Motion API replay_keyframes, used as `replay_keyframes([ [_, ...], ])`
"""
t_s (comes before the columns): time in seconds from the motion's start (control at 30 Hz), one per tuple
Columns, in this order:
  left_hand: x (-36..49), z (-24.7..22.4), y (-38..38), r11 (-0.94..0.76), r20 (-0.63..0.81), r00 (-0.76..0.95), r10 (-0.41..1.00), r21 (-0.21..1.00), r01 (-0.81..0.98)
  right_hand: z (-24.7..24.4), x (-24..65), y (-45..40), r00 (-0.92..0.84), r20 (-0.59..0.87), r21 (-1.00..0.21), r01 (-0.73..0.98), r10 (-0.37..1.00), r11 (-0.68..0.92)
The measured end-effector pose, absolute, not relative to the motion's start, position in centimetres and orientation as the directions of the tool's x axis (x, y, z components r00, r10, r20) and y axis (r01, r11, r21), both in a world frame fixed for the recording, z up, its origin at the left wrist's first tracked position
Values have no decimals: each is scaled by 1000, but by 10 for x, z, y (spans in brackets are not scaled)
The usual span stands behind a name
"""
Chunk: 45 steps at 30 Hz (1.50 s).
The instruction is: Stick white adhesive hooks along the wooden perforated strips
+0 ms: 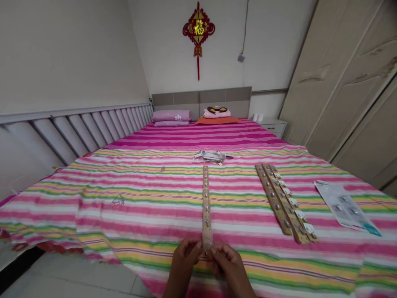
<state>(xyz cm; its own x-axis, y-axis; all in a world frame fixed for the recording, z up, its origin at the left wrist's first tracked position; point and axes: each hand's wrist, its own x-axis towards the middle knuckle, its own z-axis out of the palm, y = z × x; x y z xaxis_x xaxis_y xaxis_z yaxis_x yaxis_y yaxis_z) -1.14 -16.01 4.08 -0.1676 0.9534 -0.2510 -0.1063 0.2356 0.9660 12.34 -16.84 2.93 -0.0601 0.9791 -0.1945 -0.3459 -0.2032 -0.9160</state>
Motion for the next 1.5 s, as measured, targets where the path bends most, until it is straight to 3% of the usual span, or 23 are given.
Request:
replay_keyframes([
  [0.13,-11,32,-164,283,-301,-116,947,948,-146,14,120,-177,-131,-257,-871,-397,957,-288],
  [0.3,-12,22,-160,283,-297,-74,952,946,-156,7,122,-177,-73,-274,-935,-213,959,-283],
  [0.43,-11,28,-149,317,-326,-73,943,941,-116,21,126,-170,-1,-71,-997,28,998,-71],
  [0.57,-9,36,-140,285,-287,-86,954,958,-44,24,129,-160,10,134,-957,260,991,126],
  [0.83,-8,27,-134,298,-300,-98,949,954,-35,11,130,-146,-32,159,-859,488,987,155],
  [1.17,-7,28,-122,295,-292,-89,952,955,19,8,129,-142,-20,183,-800,578,983,161],
  [1.5,-11,7,-118,232,-227,-86,970,971,51,4,130,-141,-30,131,-821,558,991,125],
])
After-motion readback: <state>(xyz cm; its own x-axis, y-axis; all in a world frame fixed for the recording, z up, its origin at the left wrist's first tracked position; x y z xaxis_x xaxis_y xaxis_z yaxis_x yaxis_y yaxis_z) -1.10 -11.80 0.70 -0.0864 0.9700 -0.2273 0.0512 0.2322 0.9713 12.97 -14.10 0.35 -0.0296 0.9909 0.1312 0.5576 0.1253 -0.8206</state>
